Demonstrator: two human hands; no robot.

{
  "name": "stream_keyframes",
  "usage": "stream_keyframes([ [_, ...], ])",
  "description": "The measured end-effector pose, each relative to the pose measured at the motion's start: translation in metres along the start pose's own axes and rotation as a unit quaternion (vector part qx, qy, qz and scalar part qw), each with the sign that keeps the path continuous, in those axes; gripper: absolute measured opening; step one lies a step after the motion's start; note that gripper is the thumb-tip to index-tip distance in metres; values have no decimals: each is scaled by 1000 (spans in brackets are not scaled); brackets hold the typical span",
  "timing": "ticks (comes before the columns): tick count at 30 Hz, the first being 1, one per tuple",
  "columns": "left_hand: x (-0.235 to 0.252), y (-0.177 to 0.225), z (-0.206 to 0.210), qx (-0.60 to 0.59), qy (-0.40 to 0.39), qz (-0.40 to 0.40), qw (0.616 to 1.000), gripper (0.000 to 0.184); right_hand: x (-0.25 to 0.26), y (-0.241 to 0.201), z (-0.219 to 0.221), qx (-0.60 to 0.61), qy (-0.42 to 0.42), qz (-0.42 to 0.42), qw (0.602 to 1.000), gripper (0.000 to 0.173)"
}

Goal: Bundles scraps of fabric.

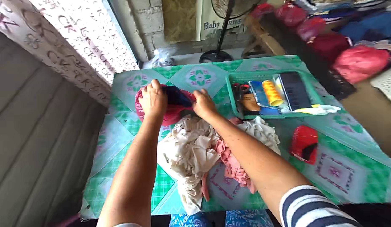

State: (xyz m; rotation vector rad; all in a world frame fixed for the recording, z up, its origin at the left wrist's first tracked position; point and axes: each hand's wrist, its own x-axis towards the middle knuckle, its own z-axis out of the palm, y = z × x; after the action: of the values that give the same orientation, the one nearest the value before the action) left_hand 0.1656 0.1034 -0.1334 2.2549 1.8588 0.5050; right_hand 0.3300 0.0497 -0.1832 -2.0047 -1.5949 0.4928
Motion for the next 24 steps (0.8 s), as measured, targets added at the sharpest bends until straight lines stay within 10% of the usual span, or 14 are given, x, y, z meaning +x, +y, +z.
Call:
stream_keyframes([
  [5,0,-7,4,18,2,16,1000,45,2,-4,-25,28,-23,59,998,28],
  [12,-29,1,26,46,14,172,984,31,-6,-66,-72,33,81,-111,990,25],
  [18,-22,-33,-28,-363,-72,149,917,61,-13,-71,-85,414,-30,-51,908,28],
  [24,7,-15,-117,-458,-18,57,887,21,-16,-59,-125,489,24,-110,865,22],
])
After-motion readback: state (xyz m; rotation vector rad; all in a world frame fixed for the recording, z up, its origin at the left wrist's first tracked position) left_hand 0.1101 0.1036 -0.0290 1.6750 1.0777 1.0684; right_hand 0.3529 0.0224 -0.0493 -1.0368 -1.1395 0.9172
